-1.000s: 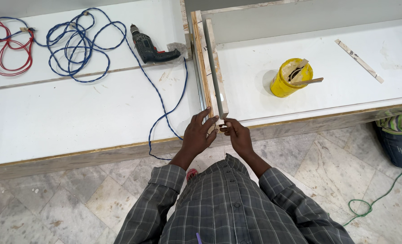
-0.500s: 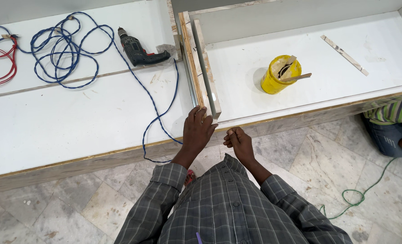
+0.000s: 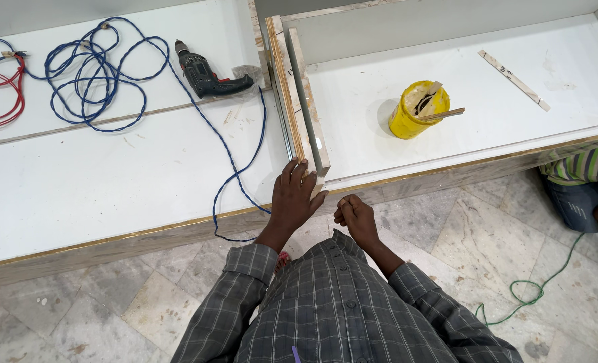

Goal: The person aligns and secures a metal strip along the edge of a white cabinet using their hands. They adjust the strip's position and press it into place while working on a tiled floor with tools and materials nearby.

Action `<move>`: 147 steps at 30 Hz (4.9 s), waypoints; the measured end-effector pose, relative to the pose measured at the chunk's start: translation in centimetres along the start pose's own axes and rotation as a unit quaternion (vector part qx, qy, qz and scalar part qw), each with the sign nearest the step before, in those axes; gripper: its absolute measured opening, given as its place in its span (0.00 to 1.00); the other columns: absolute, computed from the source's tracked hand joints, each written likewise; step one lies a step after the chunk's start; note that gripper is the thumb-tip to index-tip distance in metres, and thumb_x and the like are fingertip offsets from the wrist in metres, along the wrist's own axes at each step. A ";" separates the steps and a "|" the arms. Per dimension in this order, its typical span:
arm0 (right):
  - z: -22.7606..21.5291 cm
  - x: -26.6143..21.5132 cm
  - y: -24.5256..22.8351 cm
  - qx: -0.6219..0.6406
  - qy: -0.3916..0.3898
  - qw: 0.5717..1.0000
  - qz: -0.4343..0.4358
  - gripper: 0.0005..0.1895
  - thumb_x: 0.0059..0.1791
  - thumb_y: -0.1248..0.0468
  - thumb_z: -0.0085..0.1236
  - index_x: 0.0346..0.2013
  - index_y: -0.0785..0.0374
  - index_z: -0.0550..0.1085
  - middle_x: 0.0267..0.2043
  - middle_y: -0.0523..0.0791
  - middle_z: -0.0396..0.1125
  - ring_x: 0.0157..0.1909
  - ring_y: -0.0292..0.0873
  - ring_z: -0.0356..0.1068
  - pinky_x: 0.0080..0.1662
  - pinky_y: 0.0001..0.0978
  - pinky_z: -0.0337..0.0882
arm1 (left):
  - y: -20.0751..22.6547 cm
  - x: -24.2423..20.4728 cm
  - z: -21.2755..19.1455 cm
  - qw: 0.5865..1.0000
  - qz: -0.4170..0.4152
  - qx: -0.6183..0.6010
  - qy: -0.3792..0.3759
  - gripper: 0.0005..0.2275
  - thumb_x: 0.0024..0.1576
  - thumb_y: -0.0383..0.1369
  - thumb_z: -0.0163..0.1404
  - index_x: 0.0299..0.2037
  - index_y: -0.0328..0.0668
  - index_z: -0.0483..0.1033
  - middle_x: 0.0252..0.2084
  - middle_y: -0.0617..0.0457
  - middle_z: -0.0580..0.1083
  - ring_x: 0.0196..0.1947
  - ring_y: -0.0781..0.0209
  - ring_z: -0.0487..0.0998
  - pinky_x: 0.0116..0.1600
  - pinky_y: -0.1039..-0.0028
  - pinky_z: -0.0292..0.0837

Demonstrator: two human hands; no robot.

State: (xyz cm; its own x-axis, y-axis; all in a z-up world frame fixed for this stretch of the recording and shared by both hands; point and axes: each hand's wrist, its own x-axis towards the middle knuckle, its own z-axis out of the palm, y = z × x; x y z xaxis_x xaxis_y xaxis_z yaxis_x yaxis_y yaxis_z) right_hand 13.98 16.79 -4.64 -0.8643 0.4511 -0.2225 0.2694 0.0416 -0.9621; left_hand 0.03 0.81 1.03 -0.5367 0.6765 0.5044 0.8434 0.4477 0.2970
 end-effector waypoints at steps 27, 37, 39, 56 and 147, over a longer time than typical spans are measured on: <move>1.1 1.3 -4.9 -0.003 -0.074 0.997 -0.031 0.26 0.55 0.74 0.41 0.67 0.52 0.68 0.66 0.45 0.62 0.56 0.38 0.73 0.50 0.31 0.76 | -1.0 -0.3 -1.8 0.995 0.007 -0.060 -0.083 0.22 0.54 0.24 0.54 0.61 0.45 0.74 0.68 0.40 0.64 0.74 0.41 0.57 0.66 0.57 0.70; 0.5 1.3 -5.1 -0.017 -0.086 0.996 -0.015 0.29 0.55 0.75 0.40 0.67 0.49 0.68 0.67 0.44 0.62 0.54 0.38 0.73 0.50 0.32 0.76 | -0.8 -0.2 -1.7 0.995 -0.002 -0.050 -0.092 0.21 0.54 0.24 0.54 0.60 0.45 0.74 0.69 0.39 0.63 0.74 0.41 0.57 0.65 0.57 0.70; 0.3 1.4 -5.1 -0.017 -0.092 0.996 -0.009 0.28 0.54 0.75 0.40 0.66 0.49 0.68 0.66 0.43 0.65 0.53 0.37 0.74 0.49 0.31 0.75 | -0.8 -0.1 -1.8 0.994 -0.004 -0.051 -0.094 0.21 0.54 0.25 0.54 0.59 0.45 0.75 0.69 0.39 0.63 0.73 0.42 0.57 0.64 0.57 0.70; -2.7 2.1 -8.5 -0.175 0.027 0.979 -0.105 0.12 0.57 0.58 0.48 0.39 0.64 0.72 0.33 0.47 0.73 0.37 0.42 0.75 0.42 0.34 0.72 | -4.5 3.9 -2.4 0.995 0.002 -0.020 -0.099 0.23 0.63 0.46 0.48 0.64 0.43 0.73 0.69 0.50 0.66 0.72 0.45 0.57 0.69 0.50 0.57; 12.9 25.9 -18.3 -0.468 0.221 0.851 -0.089 0.16 0.50 0.64 0.56 0.52 0.63 0.74 0.48 0.47 0.72 0.49 0.45 0.71 0.49 0.39 0.69 | -31.7 33.5 8.1 0.946 -0.060 -0.289 -0.132 0.14 0.54 0.40 0.65 0.41 0.40 0.78 0.39 0.48 0.80 0.44 0.52 0.76 0.49 0.62 0.72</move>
State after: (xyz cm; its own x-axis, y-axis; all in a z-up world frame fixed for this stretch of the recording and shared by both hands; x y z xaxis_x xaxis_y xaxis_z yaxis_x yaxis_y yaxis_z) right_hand -18.82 16.19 5.17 -0.7381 0.6461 0.1943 0.5503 0.7431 -0.3806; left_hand -44.95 14.04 1.92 -0.5527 0.7975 0.2419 0.6075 0.1868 0.7721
